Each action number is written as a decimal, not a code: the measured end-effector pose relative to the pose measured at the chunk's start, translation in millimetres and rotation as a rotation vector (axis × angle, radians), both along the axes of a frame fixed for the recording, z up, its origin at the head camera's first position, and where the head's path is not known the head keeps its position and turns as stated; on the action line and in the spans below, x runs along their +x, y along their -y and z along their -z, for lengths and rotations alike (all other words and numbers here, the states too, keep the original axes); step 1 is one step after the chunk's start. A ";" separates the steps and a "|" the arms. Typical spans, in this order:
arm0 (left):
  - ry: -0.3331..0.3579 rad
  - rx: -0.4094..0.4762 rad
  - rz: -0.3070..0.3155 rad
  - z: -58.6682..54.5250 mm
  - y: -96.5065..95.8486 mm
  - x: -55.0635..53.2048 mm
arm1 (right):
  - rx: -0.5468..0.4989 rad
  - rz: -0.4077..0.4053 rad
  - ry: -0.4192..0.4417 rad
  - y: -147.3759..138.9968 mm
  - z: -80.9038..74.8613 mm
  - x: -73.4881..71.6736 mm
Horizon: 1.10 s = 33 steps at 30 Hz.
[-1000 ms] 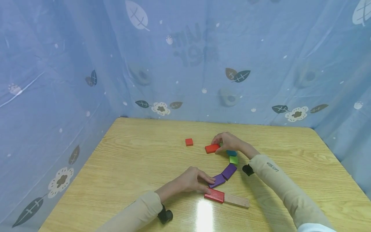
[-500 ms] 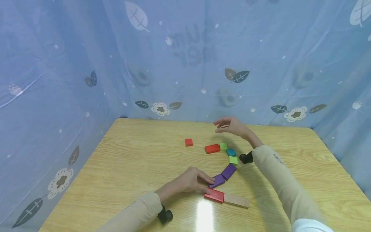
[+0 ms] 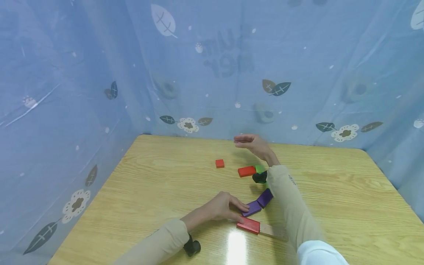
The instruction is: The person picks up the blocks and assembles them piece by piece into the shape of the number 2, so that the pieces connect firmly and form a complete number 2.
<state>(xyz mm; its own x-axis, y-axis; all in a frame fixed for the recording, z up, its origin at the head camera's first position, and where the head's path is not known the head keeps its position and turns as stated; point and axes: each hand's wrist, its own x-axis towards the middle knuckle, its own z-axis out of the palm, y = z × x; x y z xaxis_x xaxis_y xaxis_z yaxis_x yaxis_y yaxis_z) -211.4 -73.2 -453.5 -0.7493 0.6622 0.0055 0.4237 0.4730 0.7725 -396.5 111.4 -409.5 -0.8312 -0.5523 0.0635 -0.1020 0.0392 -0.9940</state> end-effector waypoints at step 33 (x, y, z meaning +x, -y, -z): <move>-0.047 -0.004 0.024 -5.0 -2.4 0.7 | 0.225 0.248 -0.123 -12.1 -1.8 5.9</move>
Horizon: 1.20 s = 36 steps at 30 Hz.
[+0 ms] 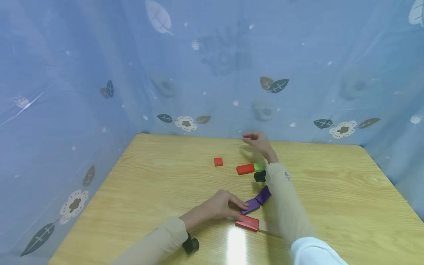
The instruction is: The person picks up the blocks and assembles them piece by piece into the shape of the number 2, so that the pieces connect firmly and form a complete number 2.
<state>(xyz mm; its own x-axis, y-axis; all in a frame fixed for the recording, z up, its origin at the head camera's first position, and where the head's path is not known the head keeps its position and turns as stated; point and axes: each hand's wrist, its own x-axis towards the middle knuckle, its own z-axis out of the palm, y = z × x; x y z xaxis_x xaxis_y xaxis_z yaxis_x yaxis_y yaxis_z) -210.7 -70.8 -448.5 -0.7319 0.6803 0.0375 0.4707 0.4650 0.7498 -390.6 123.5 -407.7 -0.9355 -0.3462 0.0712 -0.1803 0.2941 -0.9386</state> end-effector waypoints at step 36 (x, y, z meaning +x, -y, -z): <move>0.006 -0.042 -0.005 0.4 2.8 -0.8 | 0.279 -0.033 -0.333 -111.0 22.9 60.2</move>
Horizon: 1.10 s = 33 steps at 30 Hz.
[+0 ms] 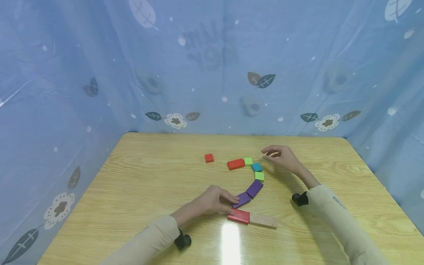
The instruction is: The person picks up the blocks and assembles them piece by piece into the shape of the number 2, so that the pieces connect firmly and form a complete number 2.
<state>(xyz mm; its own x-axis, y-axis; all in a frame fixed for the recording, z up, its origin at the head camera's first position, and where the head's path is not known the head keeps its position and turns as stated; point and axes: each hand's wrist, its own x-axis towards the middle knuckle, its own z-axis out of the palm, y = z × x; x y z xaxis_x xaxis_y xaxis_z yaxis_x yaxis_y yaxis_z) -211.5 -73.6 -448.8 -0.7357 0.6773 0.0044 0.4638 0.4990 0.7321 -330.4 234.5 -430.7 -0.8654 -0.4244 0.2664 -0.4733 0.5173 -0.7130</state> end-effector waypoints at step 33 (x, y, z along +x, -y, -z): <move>0.046 0.016 -0.023 0.5 -0.3 0.8 | -0.095 -0.317 0.019 18.6 9.3 149.3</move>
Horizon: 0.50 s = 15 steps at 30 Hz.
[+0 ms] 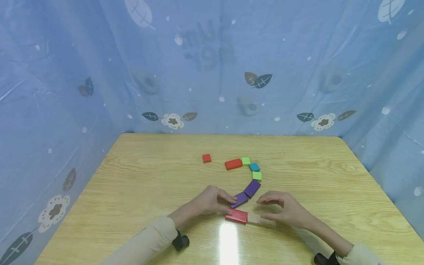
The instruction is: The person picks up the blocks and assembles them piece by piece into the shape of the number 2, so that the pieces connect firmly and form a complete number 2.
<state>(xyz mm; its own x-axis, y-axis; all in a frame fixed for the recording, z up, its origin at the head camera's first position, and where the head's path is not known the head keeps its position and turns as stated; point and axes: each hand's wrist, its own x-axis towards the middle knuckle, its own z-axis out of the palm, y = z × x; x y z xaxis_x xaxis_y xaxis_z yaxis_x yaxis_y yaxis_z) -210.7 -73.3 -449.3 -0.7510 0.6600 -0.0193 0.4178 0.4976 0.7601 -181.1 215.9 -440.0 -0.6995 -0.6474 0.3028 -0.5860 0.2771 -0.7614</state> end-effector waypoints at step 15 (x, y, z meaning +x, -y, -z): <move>-0.002 0.020 0.011 0.6 1.1 -1.3 | 0.161 0.080 -0.200 13.3 19.5 22.1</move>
